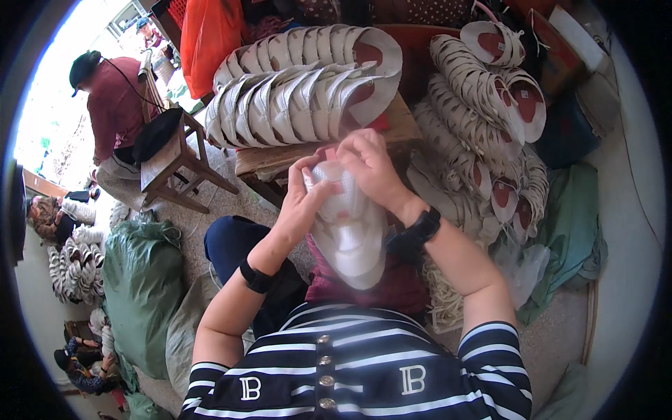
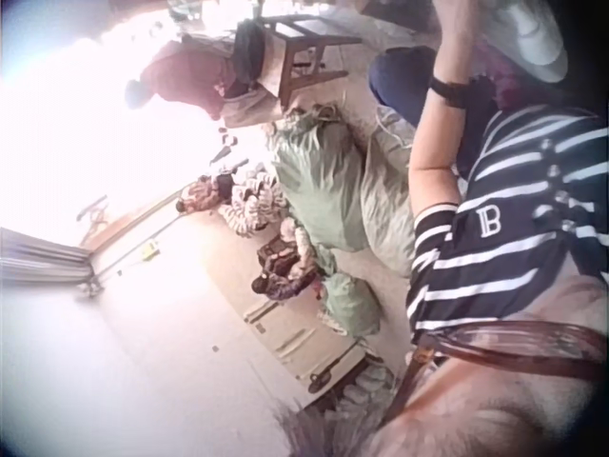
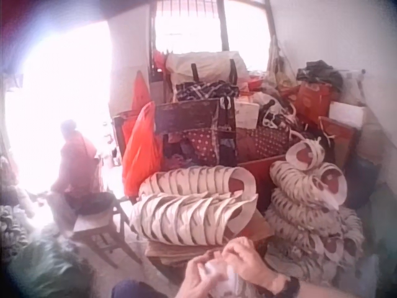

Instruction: The person sits on the floor and laces a white sneaker with pink accents. They thread the laces through the eyelets, pull them tight, and tie a knot. The person repeats this process multiple times, adjusting the laces and the shoe.

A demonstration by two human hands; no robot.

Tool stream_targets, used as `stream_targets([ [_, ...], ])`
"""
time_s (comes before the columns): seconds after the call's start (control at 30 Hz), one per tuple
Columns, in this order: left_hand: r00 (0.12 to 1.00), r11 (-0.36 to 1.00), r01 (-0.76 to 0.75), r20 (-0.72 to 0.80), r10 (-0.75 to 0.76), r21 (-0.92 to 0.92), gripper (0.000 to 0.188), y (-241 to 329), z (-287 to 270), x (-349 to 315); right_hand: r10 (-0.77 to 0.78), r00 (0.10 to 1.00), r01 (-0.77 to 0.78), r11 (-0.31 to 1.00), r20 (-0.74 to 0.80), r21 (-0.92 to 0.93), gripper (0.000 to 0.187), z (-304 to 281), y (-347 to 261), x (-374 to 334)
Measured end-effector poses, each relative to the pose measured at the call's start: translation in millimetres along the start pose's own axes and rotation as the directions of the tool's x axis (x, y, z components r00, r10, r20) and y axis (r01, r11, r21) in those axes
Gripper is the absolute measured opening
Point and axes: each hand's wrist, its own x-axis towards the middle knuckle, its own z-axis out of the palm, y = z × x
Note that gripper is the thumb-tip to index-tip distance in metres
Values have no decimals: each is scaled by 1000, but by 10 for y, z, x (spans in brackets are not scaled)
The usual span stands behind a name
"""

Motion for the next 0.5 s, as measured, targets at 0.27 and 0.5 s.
stream_targets([
  [0.27,997,995,-53,53,48,86,72,-248,-62,113,167,983,-159,982,-77,101,17,218,353,-61],
  [0.5,994,993,-38,-95,48,114,81,-524,-49,232,56,991,-65,995,-122,-71,19,411,731,-88],
])
